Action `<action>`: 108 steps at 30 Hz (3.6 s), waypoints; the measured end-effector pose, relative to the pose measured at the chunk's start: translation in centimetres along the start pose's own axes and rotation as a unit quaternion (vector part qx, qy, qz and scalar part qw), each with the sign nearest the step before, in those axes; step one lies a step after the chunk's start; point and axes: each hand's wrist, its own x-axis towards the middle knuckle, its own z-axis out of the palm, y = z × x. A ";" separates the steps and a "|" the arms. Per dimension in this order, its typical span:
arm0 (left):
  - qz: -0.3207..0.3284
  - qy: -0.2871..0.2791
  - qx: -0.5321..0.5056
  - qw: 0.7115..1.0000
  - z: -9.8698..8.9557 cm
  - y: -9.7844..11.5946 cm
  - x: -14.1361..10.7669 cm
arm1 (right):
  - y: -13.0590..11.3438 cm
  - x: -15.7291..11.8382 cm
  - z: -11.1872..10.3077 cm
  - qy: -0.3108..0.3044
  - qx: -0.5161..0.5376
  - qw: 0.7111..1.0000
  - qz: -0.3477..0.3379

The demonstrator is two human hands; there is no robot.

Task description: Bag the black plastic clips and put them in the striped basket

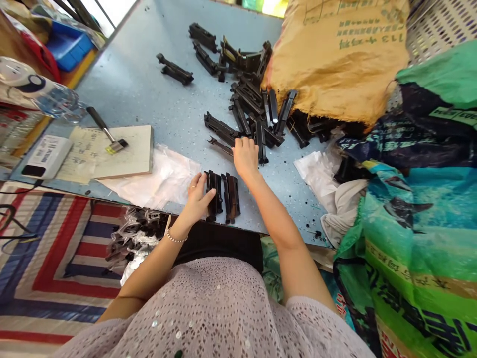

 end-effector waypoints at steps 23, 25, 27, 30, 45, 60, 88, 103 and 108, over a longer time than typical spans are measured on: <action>-0.032 0.015 -0.354 0.935 -5.1 3.6 0.8 | -6.1 -11.3 -2.2 -0.121 0.266 0.927 -0.237; -0.020 0.028 -0.267 0.963 -4.8 1.9 0.9 | -4.3 -9.8 -1.5 -0.086 0.240 0.951 -0.175; -0.004 0.037 -0.166 0.985 -4.0 -0.1 0.7 | -1.2 -6.5 -0.9 0.029 0.200 0.978 -0.042; 0.002 0.022 -0.070 0.997 -2.4 -2.2 -0.4 | 4.1 -1.5 -0.5 0.127 0.205 0.961 0.133; 0.072 -0.037 -0.277 0.957 -3.0 5.3 0.1 | -4.6 -9.7 -4.3 -0.055 0.322 0.944 -0.035; 0.045 0.088 -0.186 0.978 -5.5 4.0 0.3 | -6.0 -12.1 -2.6 -0.095 0.201 0.943 -0.247; -0.046 -0.015 -0.414 0.909 -4.1 5.6 -0.5 | -5.9 -4.6 -3.2 -0.007 0.128 0.978 -0.166; 0.009 0.035 -0.037 0.999 -5.2 -2.9 0.5 | 4.3 -13.2 -4.1 -0.099 -0.071 0.989 0.085; -0.014 -0.035 -0.054 0.998 -2.0 -1.6 0.1 | 5.5 -16.8 -7.0 -0.116 -0.098 0.980 0.125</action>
